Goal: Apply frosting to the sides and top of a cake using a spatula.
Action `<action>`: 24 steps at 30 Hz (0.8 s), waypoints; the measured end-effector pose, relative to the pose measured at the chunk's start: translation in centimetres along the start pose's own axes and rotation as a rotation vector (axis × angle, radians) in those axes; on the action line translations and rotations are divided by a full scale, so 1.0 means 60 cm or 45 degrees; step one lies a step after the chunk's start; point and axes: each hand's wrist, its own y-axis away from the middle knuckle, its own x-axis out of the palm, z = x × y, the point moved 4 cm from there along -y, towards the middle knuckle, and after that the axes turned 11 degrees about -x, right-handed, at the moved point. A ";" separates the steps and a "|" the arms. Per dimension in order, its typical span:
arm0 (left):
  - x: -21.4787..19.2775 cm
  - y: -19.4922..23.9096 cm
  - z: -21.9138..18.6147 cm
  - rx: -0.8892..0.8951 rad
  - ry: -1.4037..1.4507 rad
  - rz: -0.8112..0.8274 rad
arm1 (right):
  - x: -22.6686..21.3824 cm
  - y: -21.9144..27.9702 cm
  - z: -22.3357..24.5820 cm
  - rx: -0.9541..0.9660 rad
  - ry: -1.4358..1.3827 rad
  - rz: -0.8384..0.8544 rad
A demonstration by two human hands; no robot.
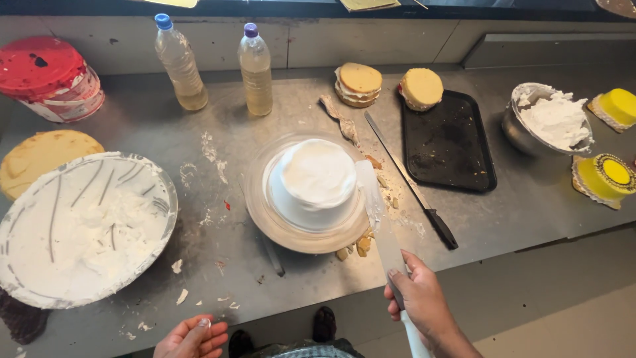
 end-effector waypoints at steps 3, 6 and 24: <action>-0.009 -0.014 0.012 0.012 -0.006 0.007 | 0.002 0.004 0.010 0.010 0.021 0.016; -0.009 0.015 0.003 0.008 -0.013 -0.039 | -0.002 0.005 0.002 -0.005 0.033 0.057; -0.008 0.021 -0.012 0.062 0.011 0.048 | 0.002 0.032 -0.016 0.018 0.053 0.097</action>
